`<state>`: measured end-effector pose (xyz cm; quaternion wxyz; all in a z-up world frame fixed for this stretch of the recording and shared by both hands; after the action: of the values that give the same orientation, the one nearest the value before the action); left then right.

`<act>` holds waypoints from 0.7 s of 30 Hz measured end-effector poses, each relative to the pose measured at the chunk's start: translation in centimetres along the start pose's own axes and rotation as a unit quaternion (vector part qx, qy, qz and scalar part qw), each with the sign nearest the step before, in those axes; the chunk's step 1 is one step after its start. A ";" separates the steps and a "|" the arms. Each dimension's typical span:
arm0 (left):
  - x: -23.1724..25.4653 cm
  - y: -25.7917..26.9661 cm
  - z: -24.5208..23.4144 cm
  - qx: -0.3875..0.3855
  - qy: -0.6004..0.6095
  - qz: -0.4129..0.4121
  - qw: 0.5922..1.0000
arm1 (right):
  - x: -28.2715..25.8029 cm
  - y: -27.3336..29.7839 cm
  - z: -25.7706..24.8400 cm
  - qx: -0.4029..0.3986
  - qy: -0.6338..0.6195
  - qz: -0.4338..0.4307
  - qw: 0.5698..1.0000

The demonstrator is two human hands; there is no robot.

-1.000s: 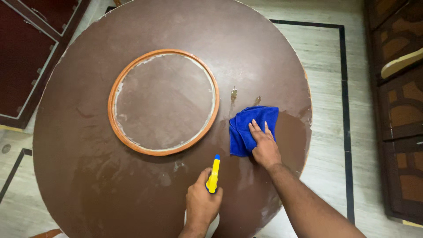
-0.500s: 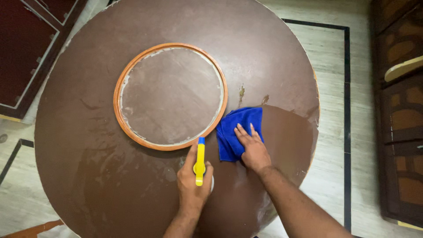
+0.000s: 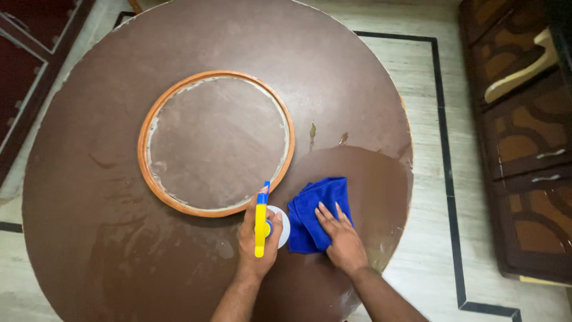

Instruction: The person wipes a round table and a small circular tray with a cloth while holding a spray bottle.

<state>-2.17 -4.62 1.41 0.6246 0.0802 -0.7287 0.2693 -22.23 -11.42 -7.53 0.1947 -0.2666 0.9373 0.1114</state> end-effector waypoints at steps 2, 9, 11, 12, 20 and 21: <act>-0.2 0.0 0.0 -0.017 -0.011 -0.016 1.000 | 0.7 1.1 0.1 0.004 0.012 0.003 1.000; -0.6 -0.4 -0.4 -0.070 0.015 -0.035 0.997 | 2.9 4.9 1.0 0.024 0.029 0.072 0.997; -1.0 -0.3 -0.3 -0.065 0.042 -0.046 0.996 | 3.4 5.9 1.0 0.037 0.012 0.094 0.995; -1.3 -0.2 -0.3 -0.062 0.056 -0.052 0.995 | 3.7 6.4 0.9 0.043 0.004 0.105 0.993; -3.2 0.0 -0.4 -0.084 0.059 -0.011 0.995 | 6.5 7.8 0.3 0.070 -0.012 0.195 0.978; -3.4 0.1 -0.3 -0.086 0.065 -0.024 0.994 | 7.0 7.9 0.2 0.076 -0.014 0.196 0.977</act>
<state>-1.21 -5.16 -1.79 0.6812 0.0255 -0.7052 0.1952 -31.90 -7.99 -9.83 0.2016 -0.0602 0.9744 0.0791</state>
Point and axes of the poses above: each hand's wrist, its own y-axis away from the middle knuckle, its own z-axis out of the palm, x = y × z, the point moved 4 cm from there along -y, towards the middle knuckle, and after that the axes turned 10 degrees about y, right-handed, at the moved point
